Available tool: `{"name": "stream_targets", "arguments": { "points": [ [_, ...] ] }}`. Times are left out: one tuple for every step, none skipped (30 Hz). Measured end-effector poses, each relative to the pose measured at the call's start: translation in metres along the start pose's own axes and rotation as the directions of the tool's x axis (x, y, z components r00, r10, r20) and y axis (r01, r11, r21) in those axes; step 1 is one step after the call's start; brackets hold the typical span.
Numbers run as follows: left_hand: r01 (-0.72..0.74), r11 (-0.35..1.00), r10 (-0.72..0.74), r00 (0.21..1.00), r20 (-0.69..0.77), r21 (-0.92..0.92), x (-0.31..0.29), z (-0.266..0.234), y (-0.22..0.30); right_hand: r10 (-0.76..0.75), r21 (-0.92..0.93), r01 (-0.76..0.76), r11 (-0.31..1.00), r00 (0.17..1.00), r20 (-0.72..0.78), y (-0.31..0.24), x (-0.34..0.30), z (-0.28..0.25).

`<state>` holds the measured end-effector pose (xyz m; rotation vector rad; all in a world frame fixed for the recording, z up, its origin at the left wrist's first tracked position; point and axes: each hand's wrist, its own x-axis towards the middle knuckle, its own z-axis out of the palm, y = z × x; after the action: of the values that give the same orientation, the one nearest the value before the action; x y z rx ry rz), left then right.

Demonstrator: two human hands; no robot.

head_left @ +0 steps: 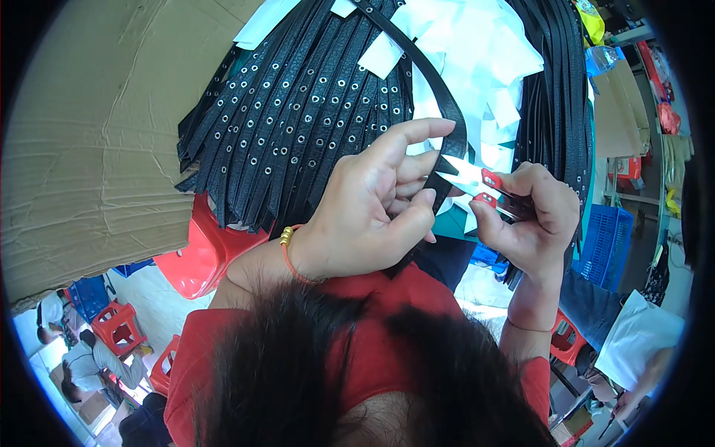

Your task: Trimming excess white paper or protective material from black grommet belts using small cutters.

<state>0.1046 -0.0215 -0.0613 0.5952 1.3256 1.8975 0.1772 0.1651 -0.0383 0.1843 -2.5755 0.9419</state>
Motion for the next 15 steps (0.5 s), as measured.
{"name": "stream_targets", "arguments": {
  "points": [
    [-0.002,1.000,0.002,1.000,-0.009,-0.011,0.000,0.000,0.000,0.000,0.018,0.000,1.000,1.000,-0.011,0.001,0.001,0.002],
    [-0.003,1.000,0.003,1.000,-0.010,-0.013,0.000,-0.001,0.000,-0.001,0.035,0.001,0.999,1.000,-0.022,0.001,0.001,0.004],
    [0.017,1.000,-0.017,1.000,0.000,-0.020,0.000,-0.003,0.000,0.000,0.035,0.001,0.999,1.000,-0.020,0.001,0.001,0.006],
    [0.037,0.999,-0.036,0.999,0.009,-0.028,0.000,-0.005,0.000,-0.003,0.037,0.003,0.999,1.000,-0.005,0.001,0.002,0.008],
    [0.035,0.999,-0.035,0.999,0.009,-0.031,-0.001,-0.006,0.000,-0.006,0.040,0.005,0.999,1.000,0.010,0.001,0.002,0.009],
    [0.049,0.998,-0.050,0.999,-0.001,-0.036,0.000,-0.004,0.000,-0.003,0.044,0.003,0.999,1.000,0.008,0.003,0.002,0.010],
    [0.063,0.997,-0.064,0.998,-0.010,-0.041,0.001,-0.003,0.000,-0.020,0.049,0.020,0.999,1.000,0.000,0.005,0.002,0.010],
    [0.067,0.997,-0.068,0.998,-0.011,-0.038,0.002,-0.002,0.000,-0.037,0.053,0.038,0.998,0.999,-0.008,0.007,0.002,0.010],
    [0.063,0.996,-0.063,0.998,-0.012,-0.062,0.002,-0.004,0.000,-0.038,0.052,0.038,0.998,0.999,-0.005,0.007,0.002,0.011],
    [0.058,0.995,-0.059,0.998,-0.013,-0.086,0.001,-0.005,0.000,-0.029,0.043,0.028,0.999,1.000,0.006,0.006,0.002,0.011],
    [0.058,0.994,-0.059,0.998,-0.013,-0.088,0.001,-0.006,0.000,-0.019,0.035,0.018,0.999,1.000,0.016,0.006,0.003,0.011],
    [0.066,0.994,-0.067,0.998,-0.005,-0.087,0.001,-0.007,0.000,-0.019,0.035,0.019,0.999,1.000,0.019,0.007,0.003,0.012],
    [0.075,0.994,-0.075,0.997,0.004,-0.085,0.002,-0.008,-0.001,-0.028,0.035,0.028,0.999,1.000,0.012,0.008,0.004,0.012],
    [0.076,0.993,-0.076,0.997,0.003,-0.086,0.002,-0.009,-0.001,-0.037,0.036,0.037,0.999,0.999,0.006,0.009,0.004,0.013],
    [0.079,0.994,-0.079,0.997,-0.002,-0.079,0.002,-0.009,-0.002,-0.036,0.037,0.036,0.999,0.999,0.007,0.010,0.003,0.013]
  ]
}}
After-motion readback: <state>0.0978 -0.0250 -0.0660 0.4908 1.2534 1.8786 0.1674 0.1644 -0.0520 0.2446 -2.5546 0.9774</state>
